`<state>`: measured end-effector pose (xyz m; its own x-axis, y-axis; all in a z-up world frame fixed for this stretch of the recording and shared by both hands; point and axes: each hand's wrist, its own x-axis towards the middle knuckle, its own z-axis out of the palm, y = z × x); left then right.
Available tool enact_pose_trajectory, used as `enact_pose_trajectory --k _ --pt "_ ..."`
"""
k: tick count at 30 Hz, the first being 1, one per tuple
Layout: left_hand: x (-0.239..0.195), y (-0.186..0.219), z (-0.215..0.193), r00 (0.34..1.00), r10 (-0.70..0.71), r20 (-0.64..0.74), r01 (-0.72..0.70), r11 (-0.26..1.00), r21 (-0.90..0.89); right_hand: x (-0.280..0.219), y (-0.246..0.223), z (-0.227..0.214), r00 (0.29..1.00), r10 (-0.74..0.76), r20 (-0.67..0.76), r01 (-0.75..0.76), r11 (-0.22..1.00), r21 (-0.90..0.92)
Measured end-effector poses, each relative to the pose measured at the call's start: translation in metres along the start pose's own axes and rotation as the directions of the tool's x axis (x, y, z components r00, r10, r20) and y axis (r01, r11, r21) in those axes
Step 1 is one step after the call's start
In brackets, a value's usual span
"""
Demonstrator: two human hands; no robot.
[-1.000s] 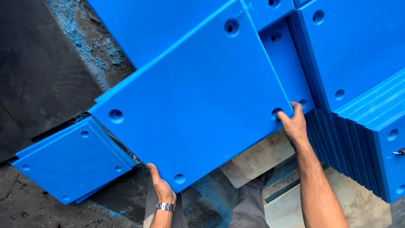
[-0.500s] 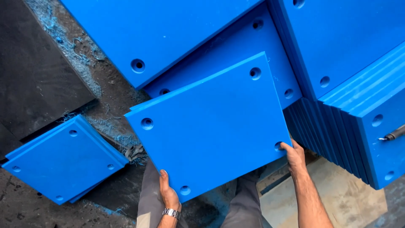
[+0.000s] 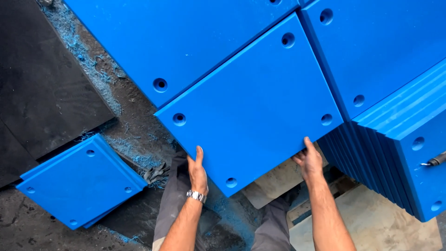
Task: The person is cleaning edges of blue plastic slabs with a scraper and then stacking them into a larger pile on the factory floor.
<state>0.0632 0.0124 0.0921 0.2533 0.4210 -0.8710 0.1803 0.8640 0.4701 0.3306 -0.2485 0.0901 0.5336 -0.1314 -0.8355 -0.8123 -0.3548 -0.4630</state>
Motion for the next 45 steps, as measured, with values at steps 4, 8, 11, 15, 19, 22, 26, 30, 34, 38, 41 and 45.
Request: enact_pose_trajectory --k 4,8,11,15,19,22,26,30,34,38,41,45 --pt "0.010 0.020 0.018 0.991 0.014 -0.134 -0.004 0.997 0.075 -0.007 -0.011 0.014 1.000 -0.003 -0.030 0.000 0.997 -0.081" --pt "0.017 0.024 0.025 0.986 0.059 -0.153 -0.034 0.987 0.158 -0.004 -0.026 0.021 0.998 0.031 -0.056 -0.035 0.997 -0.062" --pt "0.015 0.020 0.021 0.988 0.014 -0.156 0.021 0.975 0.222 0.006 -0.012 0.004 0.997 0.045 -0.056 -0.049 0.997 -0.067" --pt "0.012 0.023 0.022 0.981 -0.004 -0.194 0.061 0.956 0.287 -0.006 -0.008 0.038 0.989 0.020 -0.146 -0.025 0.999 -0.031" --pt "0.013 0.009 0.020 0.970 0.086 -0.227 0.001 0.935 0.356 0.001 0.017 0.075 0.919 -0.034 -0.393 0.046 0.999 0.021" --pt "0.020 0.016 0.006 0.972 0.163 -0.172 -0.088 0.923 0.375 -0.018 -0.001 0.109 0.805 -0.044 -0.592 0.058 0.998 0.005" --pt "0.031 0.001 -0.047 0.997 0.081 0.012 -0.077 0.875 0.479 -0.032 -0.012 0.122 0.741 -0.013 -0.672 -0.014 0.999 -0.036" --pt "0.036 -0.024 -0.097 0.994 0.089 0.060 -0.102 0.952 0.290 -0.045 -0.022 0.133 0.702 -0.013 -0.712 -0.106 0.987 -0.123" --pt "0.031 -0.082 -0.160 0.995 0.014 -0.095 0.001 0.987 0.163 -0.026 -0.017 0.118 0.712 -0.030 -0.701 -0.112 0.982 -0.155" --pt "0.020 -0.144 -0.240 0.973 -0.041 -0.229 0.079 0.984 0.161 -0.002 -0.013 0.111 0.752 -0.033 -0.658 -0.013 0.998 -0.065" --pt "-0.014 -0.178 -0.289 0.947 -0.054 -0.317 0.107 0.982 0.153 0.006 -0.003 0.082 0.770 -0.077 -0.633 -0.007 0.992 -0.129" --pt "-0.052 -0.227 -0.364 0.902 -0.036 -0.430 0.116 0.980 0.161 0.034 0.000 0.046 0.896 -0.183 -0.406 0.047 0.946 -0.322"
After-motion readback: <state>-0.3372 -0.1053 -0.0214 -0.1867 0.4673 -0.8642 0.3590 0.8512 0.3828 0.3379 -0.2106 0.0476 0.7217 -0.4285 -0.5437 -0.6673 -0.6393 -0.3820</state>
